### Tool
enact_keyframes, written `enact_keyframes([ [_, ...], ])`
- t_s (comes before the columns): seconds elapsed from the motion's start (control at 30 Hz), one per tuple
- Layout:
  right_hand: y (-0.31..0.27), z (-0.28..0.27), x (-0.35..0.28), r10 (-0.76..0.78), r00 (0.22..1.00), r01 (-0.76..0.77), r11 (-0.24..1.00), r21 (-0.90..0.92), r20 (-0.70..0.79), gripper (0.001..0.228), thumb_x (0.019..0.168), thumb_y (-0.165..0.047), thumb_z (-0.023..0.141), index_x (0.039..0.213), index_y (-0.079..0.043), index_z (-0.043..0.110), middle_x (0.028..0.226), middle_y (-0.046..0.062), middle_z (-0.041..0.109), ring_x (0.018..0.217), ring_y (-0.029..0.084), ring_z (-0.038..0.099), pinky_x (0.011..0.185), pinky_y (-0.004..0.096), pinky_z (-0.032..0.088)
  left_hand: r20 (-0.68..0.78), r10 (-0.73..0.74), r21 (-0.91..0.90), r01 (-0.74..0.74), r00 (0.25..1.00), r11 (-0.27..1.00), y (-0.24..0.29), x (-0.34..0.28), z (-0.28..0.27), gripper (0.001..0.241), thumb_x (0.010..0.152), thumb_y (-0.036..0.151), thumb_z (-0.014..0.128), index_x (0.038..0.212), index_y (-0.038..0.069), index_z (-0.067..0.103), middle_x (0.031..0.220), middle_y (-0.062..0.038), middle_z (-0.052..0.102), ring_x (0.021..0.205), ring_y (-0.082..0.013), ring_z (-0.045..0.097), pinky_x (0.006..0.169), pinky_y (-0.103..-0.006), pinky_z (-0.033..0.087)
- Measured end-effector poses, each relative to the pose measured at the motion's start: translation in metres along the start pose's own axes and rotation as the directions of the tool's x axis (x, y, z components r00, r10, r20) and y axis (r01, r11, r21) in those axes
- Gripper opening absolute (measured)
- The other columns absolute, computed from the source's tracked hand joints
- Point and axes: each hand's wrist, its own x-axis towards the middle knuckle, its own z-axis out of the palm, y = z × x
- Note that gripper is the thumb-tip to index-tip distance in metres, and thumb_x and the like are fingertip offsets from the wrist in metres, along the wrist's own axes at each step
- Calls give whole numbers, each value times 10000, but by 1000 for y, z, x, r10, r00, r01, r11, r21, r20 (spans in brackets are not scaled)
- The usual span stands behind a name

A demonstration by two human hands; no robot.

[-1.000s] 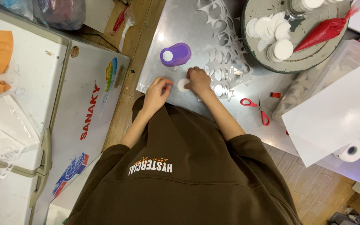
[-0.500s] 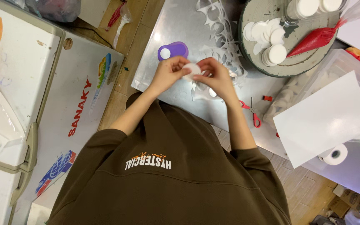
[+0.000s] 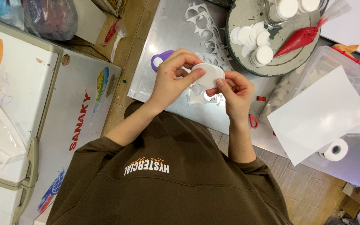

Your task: The person uses a purple circle punch to cut multiple circles from a sheet of white fondant, then sorts and stacks the finished circles onto a plate.

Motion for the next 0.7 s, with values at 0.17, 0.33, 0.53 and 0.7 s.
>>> enact_keyframes([
  [0.17,-5,2,-5,-29,999,27,999,-38,-46,168,1015,38,661,1176,87,662,965,169,748,760,204,744,700,312,625,-11,-85,1,85,996,996,7,-2,-1,189,961,89,791,1119,-2,743,1034,-54,691,888,-97,694,763,-239,603],
  [0.33,-8,4,-7,-39,996,36,999,-38,-77,174,991,75,665,1165,85,656,983,167,750,763,197,747,708,306,632,-41,-183,-94,179,982,979,7,-5,0,221,937,97,804,1122,3,728,974,-44,763,871,-84,726,792,-230,605],
  [0.53,-10,2,-6,-44,995,39,998,-54,-93,164,991,77,671,1154,87,659,973,169,752,750,196,744,698,300,627,-58,-177,-122,169,982,978,3,-3,0,177,957,94,787,1086,-2,713,954,-43,757,854,-82,721,765,-230,594],
  [0.7,-9,1,-6,-29,996,26,999,-36,-84,169,985,82,674,1153,90,663,981,175,753,756,203,748,699,294,623,-48,-187,-127,180,981,975,2,-2,1,195,953,91,791,1093,0,690,971,-39,745,883,-81,715,790,-235,596],
])
